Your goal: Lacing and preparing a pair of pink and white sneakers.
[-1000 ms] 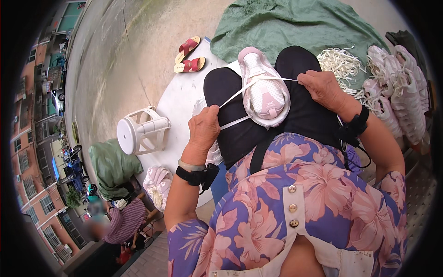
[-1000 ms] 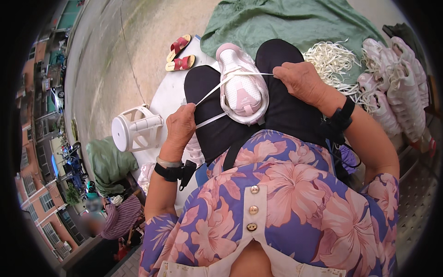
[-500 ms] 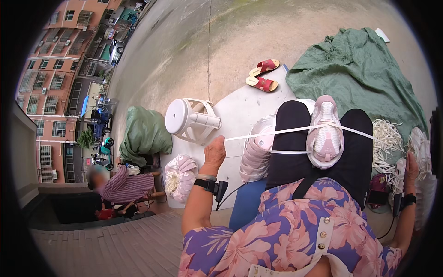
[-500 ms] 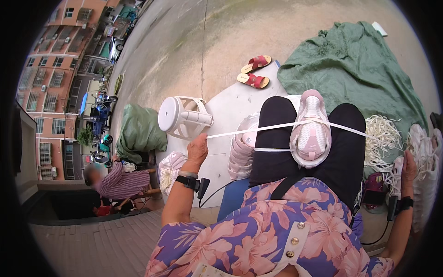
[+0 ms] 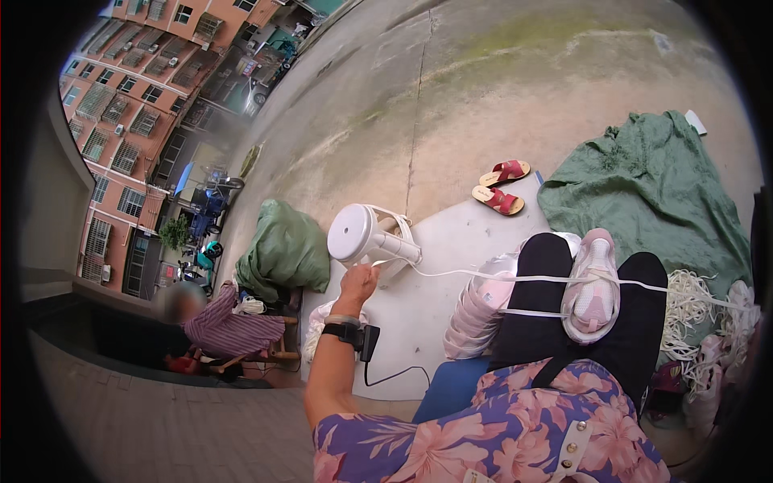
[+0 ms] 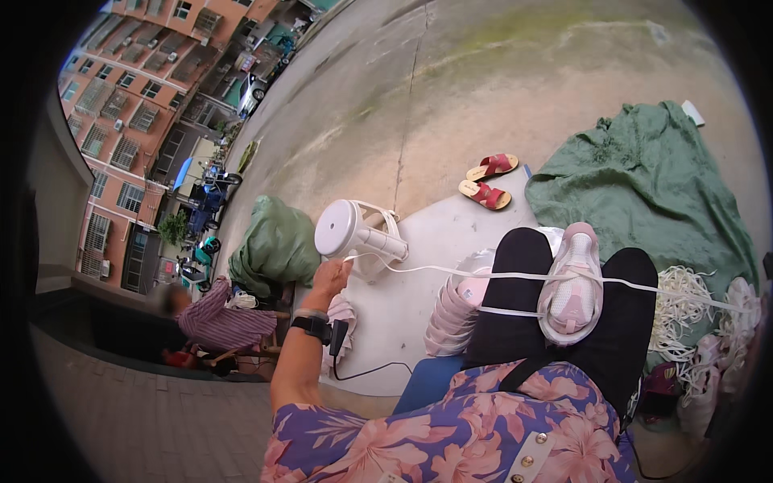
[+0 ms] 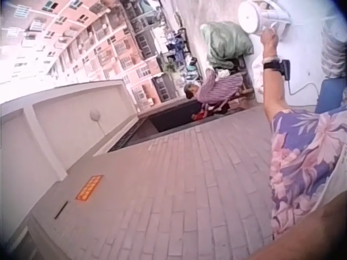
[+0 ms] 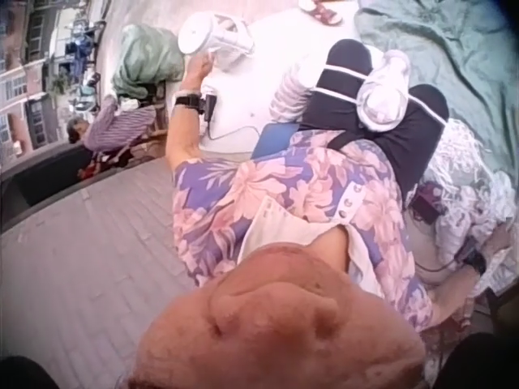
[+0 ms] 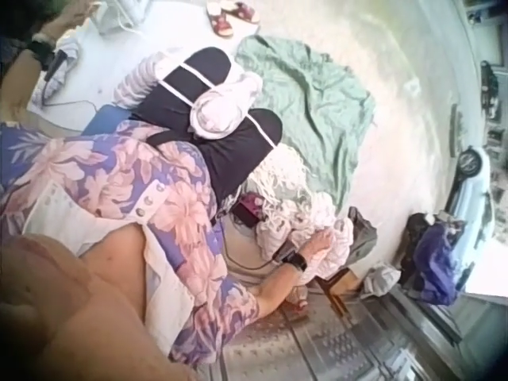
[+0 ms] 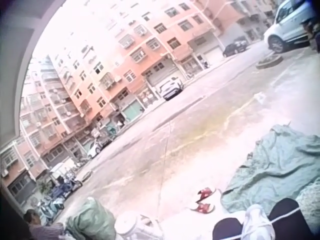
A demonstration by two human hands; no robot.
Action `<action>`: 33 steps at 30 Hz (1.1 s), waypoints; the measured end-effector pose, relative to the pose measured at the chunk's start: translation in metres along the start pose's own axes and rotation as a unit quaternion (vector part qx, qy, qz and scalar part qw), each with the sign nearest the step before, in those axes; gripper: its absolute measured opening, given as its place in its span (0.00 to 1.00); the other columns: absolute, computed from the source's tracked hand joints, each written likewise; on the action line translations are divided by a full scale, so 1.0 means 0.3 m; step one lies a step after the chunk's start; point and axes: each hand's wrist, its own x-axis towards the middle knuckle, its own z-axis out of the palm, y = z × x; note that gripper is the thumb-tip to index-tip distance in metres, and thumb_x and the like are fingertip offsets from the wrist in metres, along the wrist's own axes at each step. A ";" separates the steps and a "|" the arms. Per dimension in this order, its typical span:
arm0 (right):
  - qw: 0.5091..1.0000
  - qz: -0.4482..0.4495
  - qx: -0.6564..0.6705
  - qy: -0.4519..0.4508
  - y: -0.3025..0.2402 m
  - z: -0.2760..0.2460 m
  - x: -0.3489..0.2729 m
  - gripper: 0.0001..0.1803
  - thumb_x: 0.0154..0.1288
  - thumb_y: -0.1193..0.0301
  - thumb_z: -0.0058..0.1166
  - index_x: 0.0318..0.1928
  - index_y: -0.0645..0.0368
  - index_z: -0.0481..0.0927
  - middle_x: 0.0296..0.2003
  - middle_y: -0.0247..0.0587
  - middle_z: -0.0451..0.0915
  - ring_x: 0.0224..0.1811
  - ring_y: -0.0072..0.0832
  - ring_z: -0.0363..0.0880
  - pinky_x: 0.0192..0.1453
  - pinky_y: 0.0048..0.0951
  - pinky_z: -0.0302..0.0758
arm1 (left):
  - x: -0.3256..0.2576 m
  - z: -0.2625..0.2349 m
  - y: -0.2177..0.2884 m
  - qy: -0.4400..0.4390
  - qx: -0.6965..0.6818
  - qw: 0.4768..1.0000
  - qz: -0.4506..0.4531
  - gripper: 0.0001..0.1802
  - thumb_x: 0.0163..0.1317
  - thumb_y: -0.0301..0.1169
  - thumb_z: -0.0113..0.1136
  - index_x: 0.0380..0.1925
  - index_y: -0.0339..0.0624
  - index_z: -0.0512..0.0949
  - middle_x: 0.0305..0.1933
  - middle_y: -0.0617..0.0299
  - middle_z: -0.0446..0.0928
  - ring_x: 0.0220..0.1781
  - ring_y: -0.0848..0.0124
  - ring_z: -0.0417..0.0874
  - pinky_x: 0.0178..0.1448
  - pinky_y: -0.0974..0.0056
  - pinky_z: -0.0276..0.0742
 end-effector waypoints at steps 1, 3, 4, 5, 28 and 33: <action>0.999 0.046 0.020 -0.005 0.000 -0.046 -0.021 0.14 0.65 0.62 0.41 0.24 0.55 0.67 0.14 0.29 0.62 0.12 0.20 0.59 0.15 0.21 0.57 | 0.009 0.020 0.123 -0.137 -0.121 0.982 -0.056 0.25 0.61 0.48 0.41 0.19 0.39 0.75 0.13 0.52 0.73 0.16 0.60 0.76 0.24 0.57 0.71; 0.979 0.115 0.092 -0.140 -0.254 0.181 -0.210 0.14 0.63 0.61 0.44 0.27 0.56 0.69 0.11 0.28 0.63 0.06 0.18 0.57 0.10 0.19 0.59 | -0.051 0.077 0.315 -0.293 -0.224 0.927 -0.073 0.28 0.61 0.49 0.40 0.16 0.37 0.74 0.08 0.59 0.68 0.08 0.75 0.65 0.14 0.70 0.60; 0.961 0.095 0.154 -0.209 -0.275 0.281 -0.316 0.13 0.63 0.60 0.45 0.28 0.56 0.69 0.10 0.28 0.62 0.05 0.17 0.54 0.07 0.19 0.56 | -0.041 0.103 0.440 -0.357 -0.257 0.897 -0.039 0.28 0.61 0.49 0.41 0.17 0.37 0.75 0.08 0.60 0.68 0.08 0.75 0.63 0.14 0.71 0.59; 0.945 0.102 0.168 -0.263 -0.409 0.407 -0.433 0.13 0.63 0.61 0.45 0.28 0.57 0.70 0.10 0.29 0.63 0.06 0.16 0.57 0.09 0.19 0.60 | -0.061 0.128 0.539 -0.419 -0.290 0.860 -0.022 0.28 0.61 0.48 0.41 0.17 0.36 0.75 0.08 0.60 0.69 0.08 0.76 0.62 0.14 0.72 0.57; 0.947 0.006 0.028 -0.321 -0.665 0.863 -0.552 0.08 0.58 0.68 0.54 0.29 0.59 0.78 0.20 0.28 0.73 0.20 0.15 0.67 0.20 0.18 0.65 | -0.101 0.339 1.094 -0.145 -0.271 0.902 0.302 0.16 0.60 0.37 0.50 0.36 0.36 0.79 0.24 0.46 0.78 0.26 0.54 0.80 0.34 0.56 0.73; 0.944 -0.005 0.132 -0.303 -0.668 0.947 -0.484 0.08 0.58 0.67 0.55 0.29 0.60 0.78 0.21 0.28 0.73 0.23 0.14 0.68 0.23 0.17 0.66 | -0.059 0.396 1.074 -0.191 -0.379 0.887 0.180 0.08 0.59 0.32 0.58 0.30 0.37 0.79 0.17 0.66 0.73 0.14 0.82 0.67 0.17 0.74 0.59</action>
